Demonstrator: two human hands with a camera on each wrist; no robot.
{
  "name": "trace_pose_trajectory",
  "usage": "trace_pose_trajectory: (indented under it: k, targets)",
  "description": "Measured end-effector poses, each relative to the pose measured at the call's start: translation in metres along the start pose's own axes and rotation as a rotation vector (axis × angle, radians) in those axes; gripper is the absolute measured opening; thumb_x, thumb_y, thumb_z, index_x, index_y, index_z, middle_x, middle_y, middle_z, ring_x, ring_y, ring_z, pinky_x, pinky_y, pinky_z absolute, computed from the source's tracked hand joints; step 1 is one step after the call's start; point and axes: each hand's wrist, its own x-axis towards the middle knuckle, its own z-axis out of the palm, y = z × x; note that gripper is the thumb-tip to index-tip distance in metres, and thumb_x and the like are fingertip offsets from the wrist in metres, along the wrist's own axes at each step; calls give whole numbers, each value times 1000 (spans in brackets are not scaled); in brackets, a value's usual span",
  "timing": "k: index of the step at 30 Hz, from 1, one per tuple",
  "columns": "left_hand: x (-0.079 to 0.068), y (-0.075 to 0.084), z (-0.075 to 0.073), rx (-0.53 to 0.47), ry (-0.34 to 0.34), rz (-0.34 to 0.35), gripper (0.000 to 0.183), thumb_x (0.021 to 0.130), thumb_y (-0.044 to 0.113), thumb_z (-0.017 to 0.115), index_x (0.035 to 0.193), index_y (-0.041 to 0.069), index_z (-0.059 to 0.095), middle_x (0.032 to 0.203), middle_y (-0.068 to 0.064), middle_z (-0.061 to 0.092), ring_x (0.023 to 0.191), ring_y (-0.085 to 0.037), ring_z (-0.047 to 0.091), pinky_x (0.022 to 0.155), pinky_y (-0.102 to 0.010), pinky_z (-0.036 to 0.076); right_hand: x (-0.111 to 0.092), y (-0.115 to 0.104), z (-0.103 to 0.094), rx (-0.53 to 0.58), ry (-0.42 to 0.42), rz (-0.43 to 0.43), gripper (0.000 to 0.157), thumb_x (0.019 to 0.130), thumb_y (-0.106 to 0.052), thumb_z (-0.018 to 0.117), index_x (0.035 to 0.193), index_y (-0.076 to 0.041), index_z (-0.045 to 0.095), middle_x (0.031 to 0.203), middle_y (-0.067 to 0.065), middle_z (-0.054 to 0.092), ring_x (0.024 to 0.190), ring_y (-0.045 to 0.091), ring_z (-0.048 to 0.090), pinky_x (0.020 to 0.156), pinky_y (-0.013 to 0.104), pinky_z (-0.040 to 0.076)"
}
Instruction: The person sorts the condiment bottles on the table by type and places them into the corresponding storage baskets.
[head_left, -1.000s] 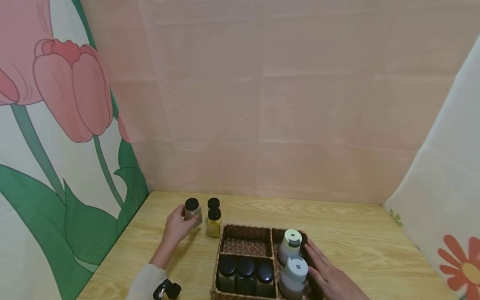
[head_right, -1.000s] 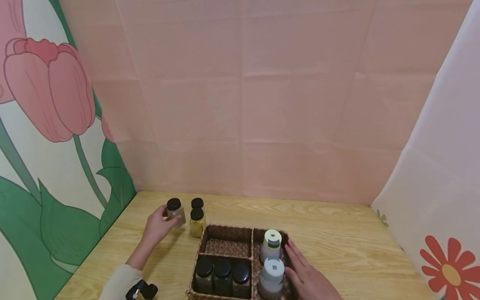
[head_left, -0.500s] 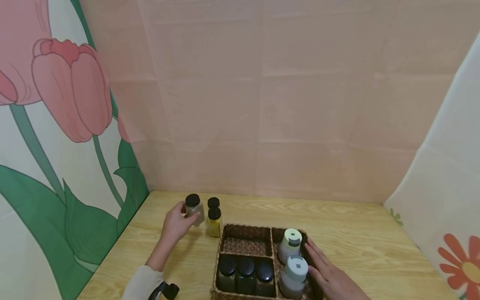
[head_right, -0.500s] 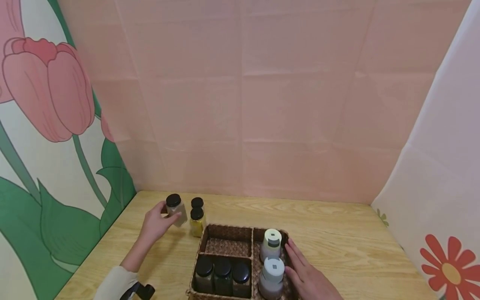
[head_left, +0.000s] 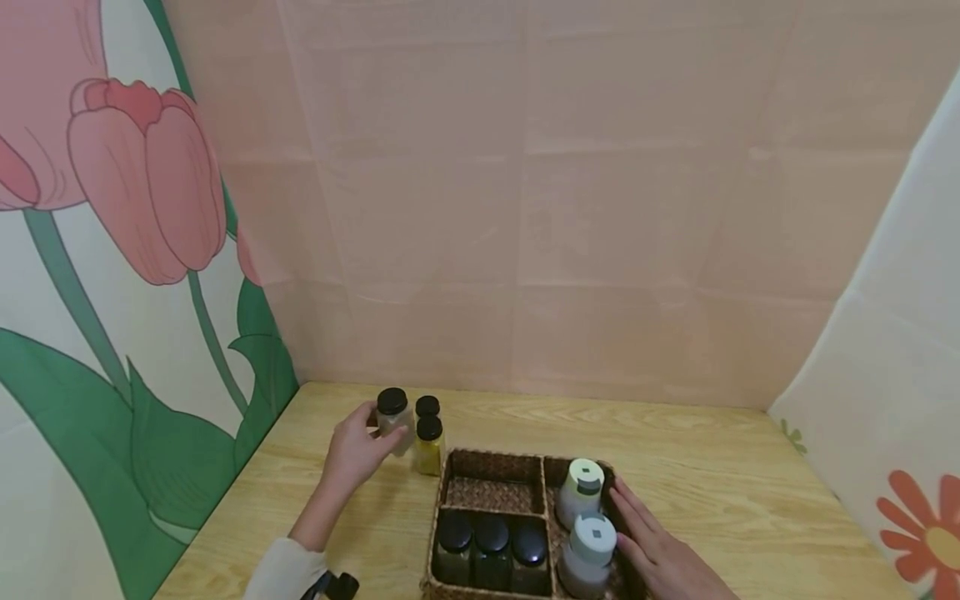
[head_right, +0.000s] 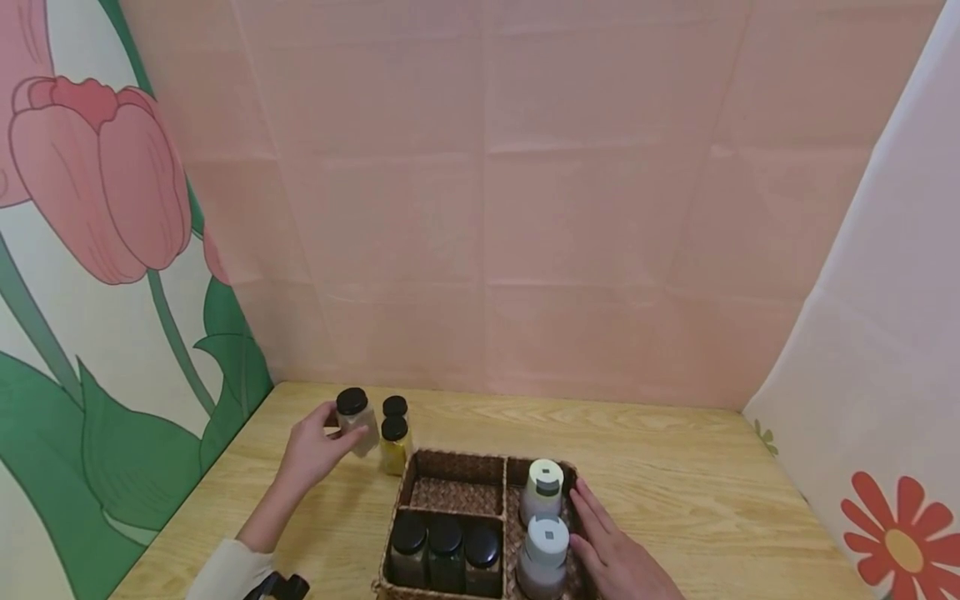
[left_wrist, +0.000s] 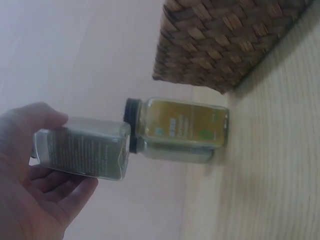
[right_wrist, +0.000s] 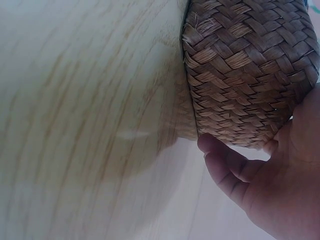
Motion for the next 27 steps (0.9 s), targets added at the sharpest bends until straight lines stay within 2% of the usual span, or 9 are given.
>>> trace_pose_trajectory:
  k: [15, 24, 27]
  targets:
    - [-12, 27, 11, -69, -58, 115, 43, 87, 25, 82, 122, 6, 66, 109, -8, 70, 103, -27, 66, 86, -44, 61, 0, 0, 1, 0, 8, -10, 77, 105, -56, 41, 163, -10, 21, 170, 16, 11, 140, 47, 42, 96, 64, 48]
    - [-13, 32, 27, -67, -110, 174, 45, 87, 25, 81, 125, 6, 65, 110, -7, 68, 105, -26, 65, 86, -42, 61, 0, 1, 1, -11, 10, -21, 75, 106, -55, 41, 162, -9, 21, 169, 16, 11, 138, 45, 44, 95, 63, 49]
    - [-13, 34, 32, -45, -125, 189, 48, 87, 27, 81, 126, 4, 64, 106, -8, 68, 99, -25, 66, 80, -39, 62, 0, 1, 1, -21, 18, -30, 74, 107, -54, 39, 162, -10, 21, 170, 15, 11, 138, 43, 44, 94, 62, 50]
